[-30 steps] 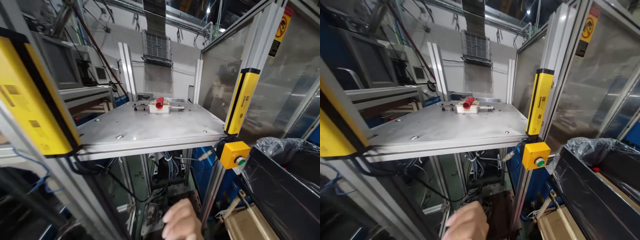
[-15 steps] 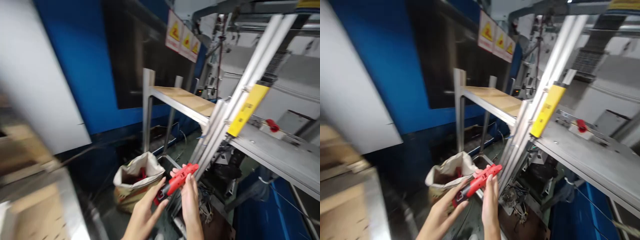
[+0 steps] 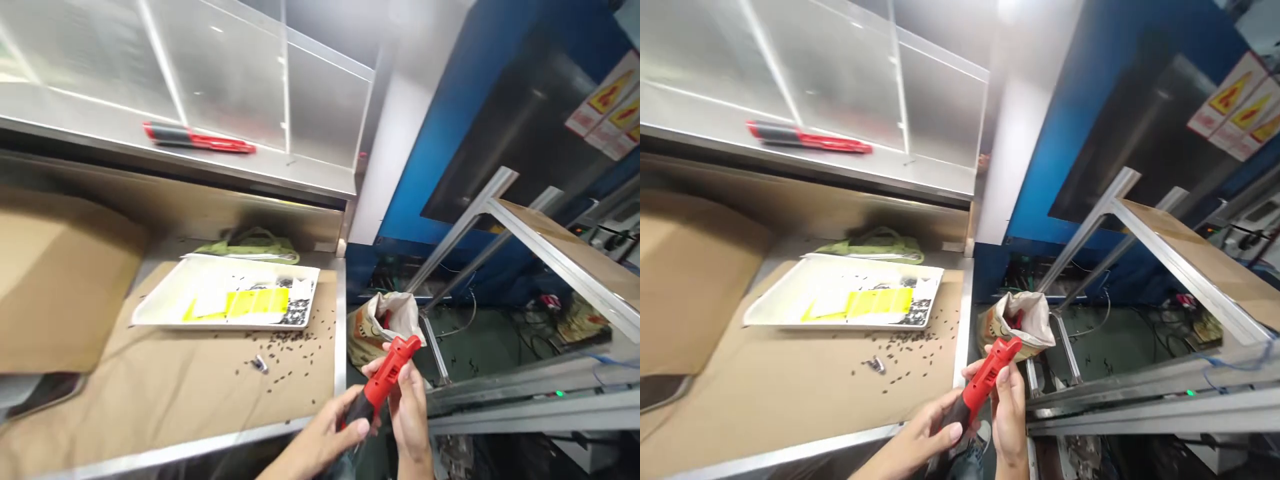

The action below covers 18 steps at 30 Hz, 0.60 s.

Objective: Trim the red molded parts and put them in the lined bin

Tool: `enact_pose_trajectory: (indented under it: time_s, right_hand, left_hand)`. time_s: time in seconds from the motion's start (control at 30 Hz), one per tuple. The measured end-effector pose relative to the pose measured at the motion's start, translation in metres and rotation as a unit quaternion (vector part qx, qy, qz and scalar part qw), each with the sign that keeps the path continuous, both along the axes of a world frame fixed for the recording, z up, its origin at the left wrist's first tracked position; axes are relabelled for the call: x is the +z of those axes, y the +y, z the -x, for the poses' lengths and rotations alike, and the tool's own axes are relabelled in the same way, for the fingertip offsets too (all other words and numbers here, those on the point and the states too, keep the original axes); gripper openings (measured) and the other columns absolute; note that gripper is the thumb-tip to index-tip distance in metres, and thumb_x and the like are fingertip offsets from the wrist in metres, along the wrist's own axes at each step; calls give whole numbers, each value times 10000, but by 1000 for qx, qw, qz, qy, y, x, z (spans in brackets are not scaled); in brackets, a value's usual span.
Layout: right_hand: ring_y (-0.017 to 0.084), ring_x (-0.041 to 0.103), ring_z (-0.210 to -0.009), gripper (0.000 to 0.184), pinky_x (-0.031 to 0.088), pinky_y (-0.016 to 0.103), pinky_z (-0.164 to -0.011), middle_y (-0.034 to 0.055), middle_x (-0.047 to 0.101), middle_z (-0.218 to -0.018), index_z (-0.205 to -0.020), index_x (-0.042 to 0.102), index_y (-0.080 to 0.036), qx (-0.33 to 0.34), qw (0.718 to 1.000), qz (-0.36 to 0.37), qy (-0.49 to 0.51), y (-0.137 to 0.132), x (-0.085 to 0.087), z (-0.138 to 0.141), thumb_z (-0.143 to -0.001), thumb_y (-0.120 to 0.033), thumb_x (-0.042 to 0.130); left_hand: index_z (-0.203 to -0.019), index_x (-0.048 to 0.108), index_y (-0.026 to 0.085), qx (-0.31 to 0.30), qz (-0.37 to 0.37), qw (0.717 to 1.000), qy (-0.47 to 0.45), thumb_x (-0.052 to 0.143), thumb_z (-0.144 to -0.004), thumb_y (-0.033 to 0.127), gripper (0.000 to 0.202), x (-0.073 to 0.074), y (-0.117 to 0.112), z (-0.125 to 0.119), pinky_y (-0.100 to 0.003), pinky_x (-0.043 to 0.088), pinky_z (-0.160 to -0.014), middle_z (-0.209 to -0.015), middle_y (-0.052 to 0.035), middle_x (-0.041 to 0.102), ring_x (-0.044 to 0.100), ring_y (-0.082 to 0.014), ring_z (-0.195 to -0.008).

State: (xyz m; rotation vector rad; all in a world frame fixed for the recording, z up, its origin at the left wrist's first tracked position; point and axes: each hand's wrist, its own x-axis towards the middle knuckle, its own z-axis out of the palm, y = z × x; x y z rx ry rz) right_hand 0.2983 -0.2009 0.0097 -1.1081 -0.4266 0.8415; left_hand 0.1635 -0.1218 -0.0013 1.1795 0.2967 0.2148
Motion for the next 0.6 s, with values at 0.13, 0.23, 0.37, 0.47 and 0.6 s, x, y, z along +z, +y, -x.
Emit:
enact_pose_trajectory:
  time_s: [0.13,0.23,0.37,0.47,0.6]
  right_hand:
    - [224,729,-817,558,577,332,-730,84,767,-907,-1115,687,-195,36,997,49,44,26,-5,17,-796,-653,691]
    - [224,727,-787,585,575,330,-708,87,767,-909,-1097,692,-183,76,992,80,60,42,-10,25,-764,-663,714]
    - [213,719,-776,610,567,317,-707,89,767,-922,-1104,687,-177,130,985,101,49,59,-16,21,-776,-691,681]
    - [215,720,-819,594,569,314,-723,98,764,-947,-1072,685,-167,175,976,129,16,68,-31,9,-793,-690,661]
    - [228,728,-810,642,571,290,-634,95,753,-937,-1000,676,-161,236,950,197,-50,69,-79,0,-661,-700,763]
  left_hand:
    - [-1138,621,151,15,116,993,18,670,-680,808,802,-6,-2,24,-207,430,-582,-788,-72,728,640,-141,-640]
    - [-1132,598,141,64,139,988,24,656,-637,852,868,-12,-4,32,-192,409,-502,-686,-75,724,628,-137,-540]
    - [-1099,584,168,141,146,979,23,623,-731,803,735,-17,-6,31,-202,425,-523,-713,-76,737,650,-145,-570]
    - [-1088,550,178,176,142,973,44,614,-744,796,710,-36,-8,24,-223,437,-569,-759,-63,727,657,-160,-629]
    - [-987,563,187,283,-9,946,161,638,-747,740,608,-89,-17,24,-253,432,-642,-782,-8,645,609,-183,-729]
